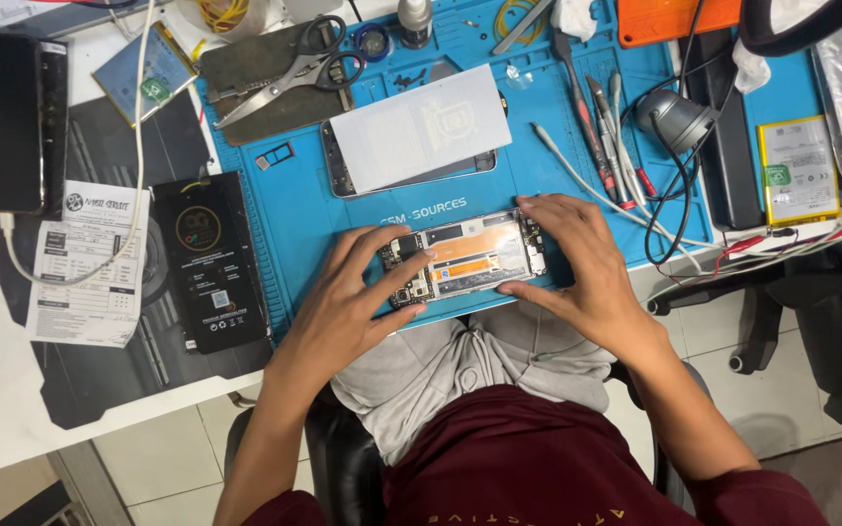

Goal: The person sits at a repair bench and connects the contact tabs of a phone battery to red and black wires, holding the connections in place. They then set the battery aside and work on a disassembled phone chassis on the mat, pressing on its internal components.

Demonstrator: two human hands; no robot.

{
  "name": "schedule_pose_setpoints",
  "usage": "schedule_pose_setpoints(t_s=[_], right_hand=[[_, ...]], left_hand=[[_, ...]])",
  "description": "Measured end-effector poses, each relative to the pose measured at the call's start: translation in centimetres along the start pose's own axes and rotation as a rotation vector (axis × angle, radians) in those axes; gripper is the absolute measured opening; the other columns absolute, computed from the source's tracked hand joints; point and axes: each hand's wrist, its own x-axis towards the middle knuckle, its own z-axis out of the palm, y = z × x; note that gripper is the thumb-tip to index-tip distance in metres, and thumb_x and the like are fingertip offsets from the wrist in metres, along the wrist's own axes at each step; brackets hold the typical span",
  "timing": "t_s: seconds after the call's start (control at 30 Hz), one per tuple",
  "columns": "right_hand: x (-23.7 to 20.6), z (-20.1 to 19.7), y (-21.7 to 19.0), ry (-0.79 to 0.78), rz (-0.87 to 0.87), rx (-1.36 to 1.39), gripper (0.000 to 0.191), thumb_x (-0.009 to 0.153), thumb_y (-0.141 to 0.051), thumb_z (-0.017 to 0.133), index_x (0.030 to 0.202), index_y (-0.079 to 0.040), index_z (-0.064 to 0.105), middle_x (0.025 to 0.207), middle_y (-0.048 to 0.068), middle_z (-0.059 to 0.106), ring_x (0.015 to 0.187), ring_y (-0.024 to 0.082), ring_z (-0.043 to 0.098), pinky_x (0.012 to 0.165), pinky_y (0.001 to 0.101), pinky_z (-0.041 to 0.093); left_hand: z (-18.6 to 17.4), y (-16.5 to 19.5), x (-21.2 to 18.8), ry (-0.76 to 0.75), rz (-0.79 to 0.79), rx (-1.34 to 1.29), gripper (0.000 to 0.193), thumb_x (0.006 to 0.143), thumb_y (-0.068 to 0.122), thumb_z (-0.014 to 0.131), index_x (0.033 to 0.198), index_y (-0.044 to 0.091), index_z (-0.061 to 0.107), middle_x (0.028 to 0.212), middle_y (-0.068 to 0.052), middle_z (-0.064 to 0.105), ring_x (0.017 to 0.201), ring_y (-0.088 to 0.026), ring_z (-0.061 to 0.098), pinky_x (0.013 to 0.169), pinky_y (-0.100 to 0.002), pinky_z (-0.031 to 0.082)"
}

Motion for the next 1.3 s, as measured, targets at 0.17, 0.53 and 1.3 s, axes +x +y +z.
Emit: schedule_pose_setpoints(t_s=[0.17,0.53,1.3], right_hand=[[-2.2,0.4,0.4,0.131,-0.255,-0.089,0.06,0.077,-0.027,0.091,0.125,-0.004,0.063,0.131,0.02,0.063,0.123,0.037,0.06,0.102,0.0469,0.053],[-13.4,-6.9,6.4,0.869,0.288,-0.396,0.016,0.102,0.004,0.082,0.112,-0.001,0.071,0.112,0.012,0.062,0.088,0.022,0.06,0.075,0.0302,0.048],[-11.4,-8.8,11.5,0.675,-0.202,-0.906,0.037,0.074,-0.003,0.095,0.108,-0.006,0.08,0.1,0.008,0.065,0.093,0.028,0.057,0.077,0.0389,0.048]], left_hand=[[-0.8,0.6,0.7,-0.02,0.079,0.091,0.053,0.082,0.029,0.081,0.133,0.022,0.068,0.145,-0.011,0.051,0.131,-0.033,0.05,0.104,-0.049,0.044],[-0.7,1.6,1.5,0.0,0.035,0.056,0.062,0.073,0.024,0.084,0.131,0.012,0.067,0.14,-0.01,0.056,0.126,-0.033,0.053,0.102,-0.048,0.043],[0.9,-0.2,0.8,-0.002,-0.004,0.12,0.063,0.068,0.028,0.085,0.126,0.009,0.068,0.141,-0.01,0.056,0.127,-0.031,0.052,0.1,-0.047,0.04]])
